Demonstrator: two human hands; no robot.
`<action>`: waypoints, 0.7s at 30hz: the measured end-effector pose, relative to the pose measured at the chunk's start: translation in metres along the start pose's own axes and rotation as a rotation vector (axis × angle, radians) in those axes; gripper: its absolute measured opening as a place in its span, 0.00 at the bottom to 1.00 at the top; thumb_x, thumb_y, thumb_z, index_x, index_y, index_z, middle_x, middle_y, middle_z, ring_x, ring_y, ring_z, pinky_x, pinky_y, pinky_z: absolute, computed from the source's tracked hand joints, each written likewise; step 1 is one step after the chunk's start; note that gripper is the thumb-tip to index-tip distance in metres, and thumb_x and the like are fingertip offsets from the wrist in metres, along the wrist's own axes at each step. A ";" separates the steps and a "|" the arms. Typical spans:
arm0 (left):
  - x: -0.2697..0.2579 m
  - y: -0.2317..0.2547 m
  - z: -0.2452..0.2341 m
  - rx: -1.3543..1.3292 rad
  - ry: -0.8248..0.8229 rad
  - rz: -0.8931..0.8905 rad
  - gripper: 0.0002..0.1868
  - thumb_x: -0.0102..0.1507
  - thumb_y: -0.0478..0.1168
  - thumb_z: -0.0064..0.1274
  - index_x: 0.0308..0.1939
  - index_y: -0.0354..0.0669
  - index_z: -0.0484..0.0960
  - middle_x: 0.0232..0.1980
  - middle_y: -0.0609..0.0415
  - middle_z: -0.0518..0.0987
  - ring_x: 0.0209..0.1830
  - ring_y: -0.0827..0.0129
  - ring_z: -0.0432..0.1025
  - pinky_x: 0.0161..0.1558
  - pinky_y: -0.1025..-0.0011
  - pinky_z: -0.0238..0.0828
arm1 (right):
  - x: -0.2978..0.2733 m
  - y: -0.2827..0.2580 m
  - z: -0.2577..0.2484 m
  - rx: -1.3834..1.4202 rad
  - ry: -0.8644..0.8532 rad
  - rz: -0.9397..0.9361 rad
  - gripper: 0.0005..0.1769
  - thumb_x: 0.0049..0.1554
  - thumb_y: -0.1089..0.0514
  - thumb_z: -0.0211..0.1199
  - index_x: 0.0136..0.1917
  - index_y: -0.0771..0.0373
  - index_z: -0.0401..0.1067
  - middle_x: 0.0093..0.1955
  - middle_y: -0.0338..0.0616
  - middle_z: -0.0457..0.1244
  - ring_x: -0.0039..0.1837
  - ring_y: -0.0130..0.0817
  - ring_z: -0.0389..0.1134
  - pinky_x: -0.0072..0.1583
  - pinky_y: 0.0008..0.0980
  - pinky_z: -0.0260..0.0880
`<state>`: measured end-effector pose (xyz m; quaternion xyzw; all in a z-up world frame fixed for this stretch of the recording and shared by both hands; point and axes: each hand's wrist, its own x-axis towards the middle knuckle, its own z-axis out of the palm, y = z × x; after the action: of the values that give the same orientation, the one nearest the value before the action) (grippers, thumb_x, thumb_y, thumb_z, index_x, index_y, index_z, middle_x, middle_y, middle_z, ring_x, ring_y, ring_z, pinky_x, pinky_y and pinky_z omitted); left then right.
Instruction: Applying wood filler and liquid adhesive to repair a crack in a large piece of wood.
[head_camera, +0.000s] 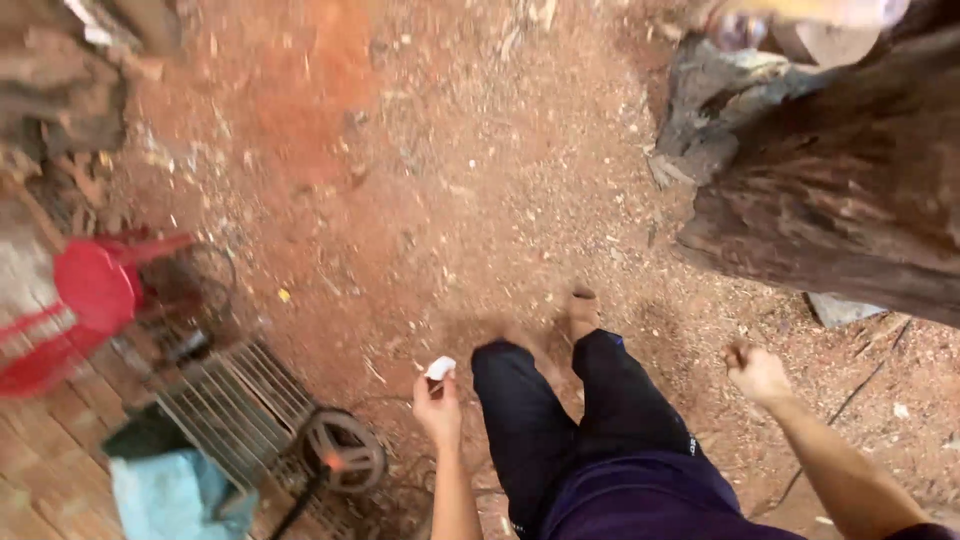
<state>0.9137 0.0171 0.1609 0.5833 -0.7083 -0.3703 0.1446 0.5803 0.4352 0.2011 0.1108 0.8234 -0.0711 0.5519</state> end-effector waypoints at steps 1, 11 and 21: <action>0.033 0.016 -0.005 -0.022 0.016 -0.029 0.17 0.60 0.41 0.64 0.50 0.42 0.82 0.43 0.53 0.82 0.39 0.70 0.77 0.45 0.71 0.76 | -0.008 -0.033 -0.017 0.005 0.002 0.008 0.13 0.73 0.59 0.47 0.62 0.64 0.71 0.43 0.53 0.70 0.34 0.35 0.67 0.36 0.32 0.79; 0.411 0.164 0.091 0.324 -0.308 0.560 0.22 0.60 0.45 0.65 0.55 0.42 0.82 0.44 0.47 0.79 0.41 0.55 0.76 0.46 0.62 0.72 | 0.116 -0.126 0.055 0.060 0.351 0.039 0.19 0.60 0.40 0.54 0.54 0.49 0.79 0.57 0.43 0.72 0.62 0.50 0.73 0.60 0.40 0.72; 0.575 0.474 0.420 0.344 -0.701 1.213 0.21 0.52 0.36 0.72 0.48 0.51 0.86 0.46 0.55 0.84 0.45 0.59 0.81 0.45 0.67 0.78 | 0.108 -0.306 0.128 0.536 0.296 0.310 0.15 0.59 0.46 0.57 0.49 0.53 0.78 0.42 0.54 0.73 0.52 0.55 0.76 0.59 0.53 0.76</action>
<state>0.1461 -0.3487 0.0718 -0.0512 -0.9606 -0.2732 -0.0050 0.5748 0.1207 0.0506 0.3850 0.8198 -0.1834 0.3821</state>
